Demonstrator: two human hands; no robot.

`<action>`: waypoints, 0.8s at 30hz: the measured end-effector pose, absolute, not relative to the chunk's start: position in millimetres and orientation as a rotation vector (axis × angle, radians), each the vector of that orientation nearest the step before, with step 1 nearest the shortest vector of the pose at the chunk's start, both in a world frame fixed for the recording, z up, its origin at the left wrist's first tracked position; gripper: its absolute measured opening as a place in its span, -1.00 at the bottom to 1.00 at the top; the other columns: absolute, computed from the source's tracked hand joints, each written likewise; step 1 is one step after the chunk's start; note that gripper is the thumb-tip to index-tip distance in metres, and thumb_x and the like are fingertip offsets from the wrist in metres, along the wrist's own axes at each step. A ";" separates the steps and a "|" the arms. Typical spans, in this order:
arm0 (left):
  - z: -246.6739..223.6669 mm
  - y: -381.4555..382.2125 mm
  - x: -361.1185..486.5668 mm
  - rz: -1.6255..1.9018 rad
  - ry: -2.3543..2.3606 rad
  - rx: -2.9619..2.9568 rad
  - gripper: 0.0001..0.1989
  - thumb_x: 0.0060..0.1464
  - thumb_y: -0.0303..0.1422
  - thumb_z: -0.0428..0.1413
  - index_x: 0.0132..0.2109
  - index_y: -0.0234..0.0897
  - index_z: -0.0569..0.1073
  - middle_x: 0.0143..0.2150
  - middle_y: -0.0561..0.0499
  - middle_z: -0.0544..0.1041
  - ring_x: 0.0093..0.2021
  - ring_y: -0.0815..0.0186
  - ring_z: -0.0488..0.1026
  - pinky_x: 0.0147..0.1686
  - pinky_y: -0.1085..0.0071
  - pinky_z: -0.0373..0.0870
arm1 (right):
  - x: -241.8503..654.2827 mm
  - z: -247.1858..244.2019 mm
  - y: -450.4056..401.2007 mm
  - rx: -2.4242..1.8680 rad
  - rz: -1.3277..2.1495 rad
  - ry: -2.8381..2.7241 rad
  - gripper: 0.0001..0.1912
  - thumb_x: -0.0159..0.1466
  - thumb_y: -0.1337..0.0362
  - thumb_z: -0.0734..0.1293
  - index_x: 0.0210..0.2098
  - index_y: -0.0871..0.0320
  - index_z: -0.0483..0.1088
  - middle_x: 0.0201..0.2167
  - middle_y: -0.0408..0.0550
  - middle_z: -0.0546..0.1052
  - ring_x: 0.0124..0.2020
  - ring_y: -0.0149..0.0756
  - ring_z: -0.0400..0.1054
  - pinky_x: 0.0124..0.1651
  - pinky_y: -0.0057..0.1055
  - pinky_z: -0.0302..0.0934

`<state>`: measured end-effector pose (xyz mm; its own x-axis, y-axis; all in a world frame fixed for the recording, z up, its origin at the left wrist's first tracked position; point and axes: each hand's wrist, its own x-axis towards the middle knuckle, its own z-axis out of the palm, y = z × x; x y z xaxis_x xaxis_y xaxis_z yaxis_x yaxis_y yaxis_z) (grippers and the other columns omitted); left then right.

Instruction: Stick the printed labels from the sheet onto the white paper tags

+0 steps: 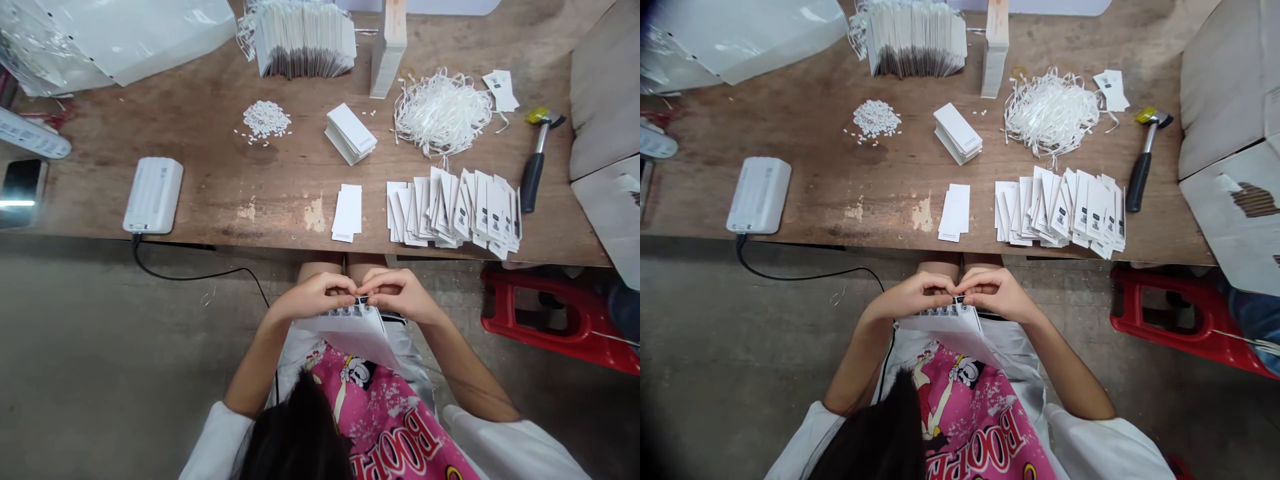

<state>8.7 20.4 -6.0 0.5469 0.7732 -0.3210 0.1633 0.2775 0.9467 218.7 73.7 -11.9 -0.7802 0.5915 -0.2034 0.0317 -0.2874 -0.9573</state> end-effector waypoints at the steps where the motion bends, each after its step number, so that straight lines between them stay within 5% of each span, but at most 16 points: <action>1: -4.8 20.4 8.5 0.504 0.957 1.262 -0.80 0.15 -0.29 0.09 -0.24 -0.33 0.52 -0.35 0.05 0.49 -0.35 0.40 0.35 -0.33 0.51 0.23 | 218.1 -16.3 72.0 -0.772 2.183 -1.502 -0.83 0.07 0.26 0.51 -0.31 0.13 0.60 -0.42 -0.09 0.45 -0.44 -0.46 0.30 -0.42 -0.53 0.21; 12: 8.9 9.9 13.3 0.551 1.271 1.440 -0.83 0.17 -0.39 0.04 -0.27 -0.26 0.54 -0.29 0.05 0.59 -0.26 0.34 0.47 -0.21 0.45 0.27 | 209.9 -32.0 50.4 -1.013 2.451 -0.751 -0.71 -0.09 0.19 0.59 -0.40 0.14 0.54 -0.53 -0.17 0.50 -0.51 -0.49 0.35 -0.43 -0.58 0.22; 24: 12.6 1.5 13.6 0.562 1.187 1.297 -0.83 0.13 -0.37 0.07 -0.27 -0.29 0.56 -0.32 0.02 0.59 -0.29 0.33 0.46 -0.25 0.45 0.30 | 220.9 -13.0 63.0 -0.667 1.822 -1.859 -0.83 0.20 0.32 0.42 -0.19 0.07 0.59 -0.35 -0.04 0.50 -0.35 -0.39 0.40 -0.33 -0.47 0.31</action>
<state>13.6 1.5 12.6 0.3561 0.8676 -0.3470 0.2814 0.2546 0.9252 220.9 63.0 -13.0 -0.7816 0.6236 -0.0155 0.0281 0.0104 -0.9995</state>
